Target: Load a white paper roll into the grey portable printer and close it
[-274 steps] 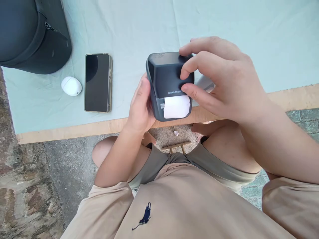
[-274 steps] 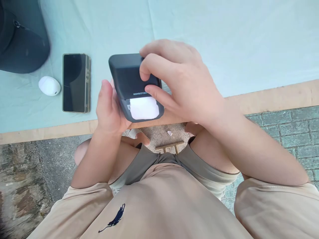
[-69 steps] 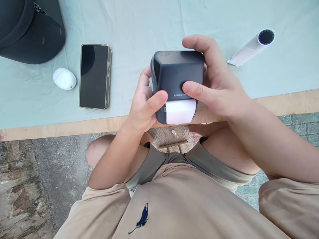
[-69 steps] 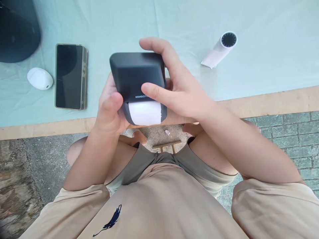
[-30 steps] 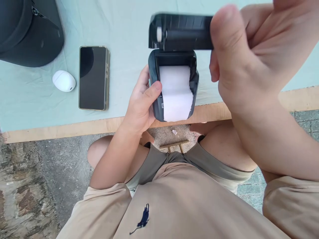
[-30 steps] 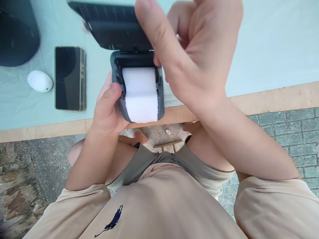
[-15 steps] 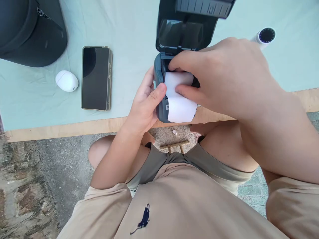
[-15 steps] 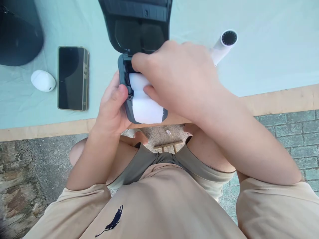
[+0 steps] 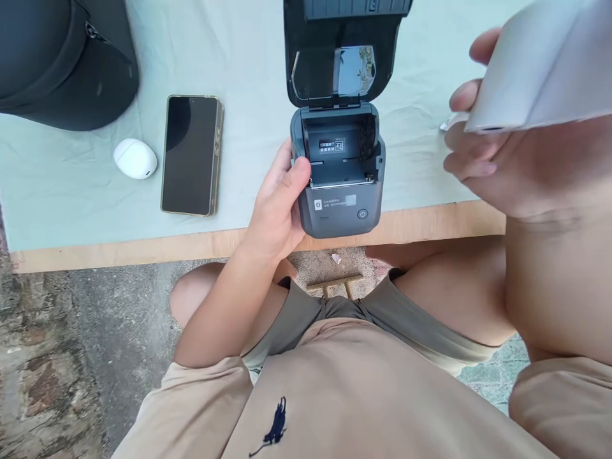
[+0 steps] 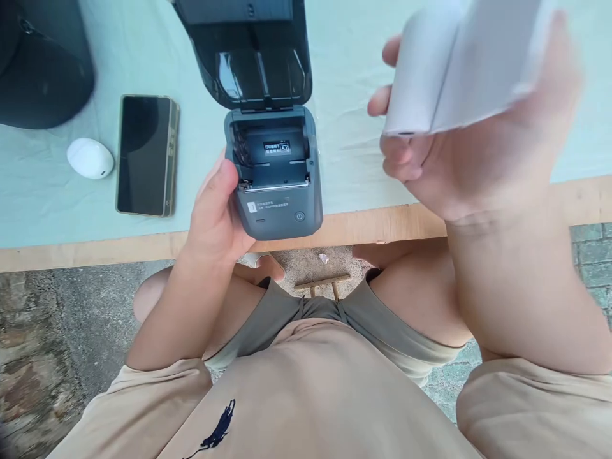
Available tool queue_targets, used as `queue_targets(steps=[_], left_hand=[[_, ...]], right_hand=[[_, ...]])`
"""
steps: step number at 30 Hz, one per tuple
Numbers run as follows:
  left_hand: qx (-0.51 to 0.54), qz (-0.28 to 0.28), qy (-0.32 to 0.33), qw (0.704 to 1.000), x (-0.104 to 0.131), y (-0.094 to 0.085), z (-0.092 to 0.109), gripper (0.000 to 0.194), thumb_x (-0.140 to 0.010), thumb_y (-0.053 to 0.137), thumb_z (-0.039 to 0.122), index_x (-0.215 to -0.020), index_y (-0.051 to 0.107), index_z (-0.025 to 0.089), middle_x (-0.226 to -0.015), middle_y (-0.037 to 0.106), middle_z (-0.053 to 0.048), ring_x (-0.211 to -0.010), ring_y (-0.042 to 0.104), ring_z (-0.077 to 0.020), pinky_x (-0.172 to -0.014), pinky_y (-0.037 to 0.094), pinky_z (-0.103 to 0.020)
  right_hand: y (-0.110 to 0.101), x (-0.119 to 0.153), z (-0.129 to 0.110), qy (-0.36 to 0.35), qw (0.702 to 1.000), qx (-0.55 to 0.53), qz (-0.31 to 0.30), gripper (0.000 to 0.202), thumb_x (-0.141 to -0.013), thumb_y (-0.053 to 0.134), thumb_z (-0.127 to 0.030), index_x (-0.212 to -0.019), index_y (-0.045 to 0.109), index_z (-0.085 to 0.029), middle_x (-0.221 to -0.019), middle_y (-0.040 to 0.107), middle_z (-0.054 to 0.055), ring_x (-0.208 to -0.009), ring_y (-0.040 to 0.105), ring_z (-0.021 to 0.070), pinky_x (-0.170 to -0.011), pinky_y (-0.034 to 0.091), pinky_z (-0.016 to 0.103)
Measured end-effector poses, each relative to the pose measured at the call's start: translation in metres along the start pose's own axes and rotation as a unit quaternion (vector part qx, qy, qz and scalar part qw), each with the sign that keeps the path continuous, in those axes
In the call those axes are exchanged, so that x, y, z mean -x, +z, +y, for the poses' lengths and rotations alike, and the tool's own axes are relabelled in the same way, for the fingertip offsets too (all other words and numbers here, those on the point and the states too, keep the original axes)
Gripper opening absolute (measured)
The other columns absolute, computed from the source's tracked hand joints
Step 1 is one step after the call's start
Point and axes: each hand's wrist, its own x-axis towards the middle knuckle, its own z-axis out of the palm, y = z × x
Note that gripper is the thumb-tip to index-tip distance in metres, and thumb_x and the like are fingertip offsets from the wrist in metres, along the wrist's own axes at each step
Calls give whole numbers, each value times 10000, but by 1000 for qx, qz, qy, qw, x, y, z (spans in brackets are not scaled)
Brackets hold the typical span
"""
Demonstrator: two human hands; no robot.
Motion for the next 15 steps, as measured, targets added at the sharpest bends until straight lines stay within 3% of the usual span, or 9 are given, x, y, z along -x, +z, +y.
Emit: queue_targets(steps=[3, 5, 8, 11, 13, 15], left_hand=[[-3, -3, 3, 1000, -1, 0, 1, 388, -878, 516, 452, -1219, 524, 265, -1135, 639, -19, -1197, 583, -228, -1059, 452, -389], [6, -8, 1, 1000, -2, 1, 2, 370, -890, 501, 437, -1209, 530, 252, -1141, 639, -21, -1197, 584, -233, -1064, 449, -397], [11, -4, 0, 1000, -2, 3, 3, 355, -901, 479, 426, -1205, 535, 252, -1149, 643, -21, -1207, 577, -244, -1058, 459, -409], [2, 2, 2, 1000, -2, 4, 3, 371, -885, 499, 444, -1203, 540, 258, -1132, 658, -22, -1218, 570, -251, -1058, 461, -405], [4, 0, 7, 1000, -3, 4, 2, 362, -884, 506, 438, -1194, 546, 256, -1118, 666, -24, -1230, 563, -249, -1068, 453, -403], [11, -1, 18, 1000, -3, 4, 1, 342, -894, 493, 425, -1182, 553, 252, -1106, 671, -22, -1249, 549, -245, -1074, 445, -404]], right_hand=[[3, 4, 13, 70, 993, -80, 42, 391, -631, 738, -523, -883, 603, -255, -688, 577, -24, -469, 487, 73, -342, 303, 230], [9, 10, 18, 39, 997, -51, 43, 301, -699, 729, -413, -859, 551, -231, -684, 555, -35, -551, 549, 82, -443, 425, 231], [14, 18, 18, -43, 993, 111, 6, 239, -772, 674, -343, -897, 517, -213, -776, 555, -14, -731, 579, 102, -687, 512, 300], [14, 21, 19, -105, 954, 282, 15, 318, -779, 663, -339, -1037, 509, -233, -989, 581, 25, -887, 577, 127, -795, 500, 326], [13, 21, 22, -106, 929, 353, 25, 395, -781, 655, -325, -1130, 482, -257, -1132, 582, 43, -1014, 585, 165, -861, 497, 355], [12, 20, 26, -81, 907, 413, 22, 430, -780, 647, -313, -1167, 467, -269, -1119, 624, 43, -1022, 610, 205, -850, 502, 395]])
